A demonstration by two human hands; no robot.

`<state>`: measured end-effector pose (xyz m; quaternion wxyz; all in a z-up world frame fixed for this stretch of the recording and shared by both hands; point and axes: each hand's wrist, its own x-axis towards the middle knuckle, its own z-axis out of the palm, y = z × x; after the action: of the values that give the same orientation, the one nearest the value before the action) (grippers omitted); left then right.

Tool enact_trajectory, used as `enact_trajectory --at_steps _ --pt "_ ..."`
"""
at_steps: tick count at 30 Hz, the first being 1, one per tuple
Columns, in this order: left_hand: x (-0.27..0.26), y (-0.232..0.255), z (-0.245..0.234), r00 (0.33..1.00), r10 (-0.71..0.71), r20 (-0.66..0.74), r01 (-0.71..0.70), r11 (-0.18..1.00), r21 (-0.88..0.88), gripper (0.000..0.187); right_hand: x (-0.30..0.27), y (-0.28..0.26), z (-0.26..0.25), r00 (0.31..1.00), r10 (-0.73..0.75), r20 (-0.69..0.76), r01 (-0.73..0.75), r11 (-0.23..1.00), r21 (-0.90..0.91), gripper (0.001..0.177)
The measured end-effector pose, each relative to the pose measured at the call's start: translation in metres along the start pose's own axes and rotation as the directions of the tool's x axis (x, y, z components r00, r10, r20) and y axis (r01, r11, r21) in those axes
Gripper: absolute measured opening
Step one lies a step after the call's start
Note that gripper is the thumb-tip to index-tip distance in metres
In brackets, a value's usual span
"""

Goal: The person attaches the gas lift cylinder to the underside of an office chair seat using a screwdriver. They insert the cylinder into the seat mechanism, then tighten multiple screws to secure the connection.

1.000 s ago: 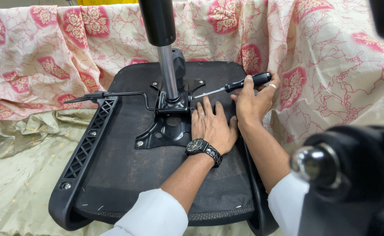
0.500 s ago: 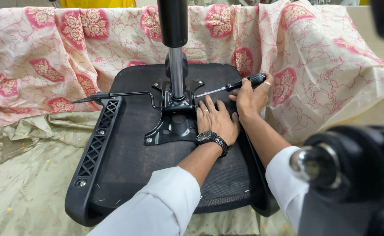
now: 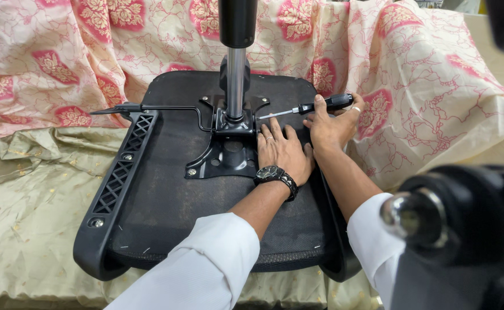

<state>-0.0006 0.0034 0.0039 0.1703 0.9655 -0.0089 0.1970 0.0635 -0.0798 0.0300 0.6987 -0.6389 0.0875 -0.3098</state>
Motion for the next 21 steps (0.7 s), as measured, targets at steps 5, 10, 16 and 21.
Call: enact_trajectory --at_steps 5,10,16,21 --pt "0.000 0.001 0.002 1.000 0.011 -0.028 -0.011 1.000 0.002 0.070 0.005 0.001 -0.002 0.999 0.028 -0.017 -0.027 0.999 0.027 0.056" --pt "0.001 0.004 0.004 1.000 0.018 -0.019 -0.018 1.000 0.021 0.075 0.006 0.003 -0.005 0.998 0.025 -0.060 -0.020 0.996 0.082 0.049" --pt "0.006 0.009 0.005 0.999 -0.052 0.010 0.051 0.997 0.051 0.089 0.005 0.001 -0.008 0.999 0.023 -0.038 -0.021 0.997 0.068 0.054" --pt "0.006 0.012 0.005 0.997 -0.070 0.022 0.069 0.995 0.069 0.090 0.009 0.005 -0.009 1.000 0.025 -0.012 -0.023 0.991 0.133 0.054"
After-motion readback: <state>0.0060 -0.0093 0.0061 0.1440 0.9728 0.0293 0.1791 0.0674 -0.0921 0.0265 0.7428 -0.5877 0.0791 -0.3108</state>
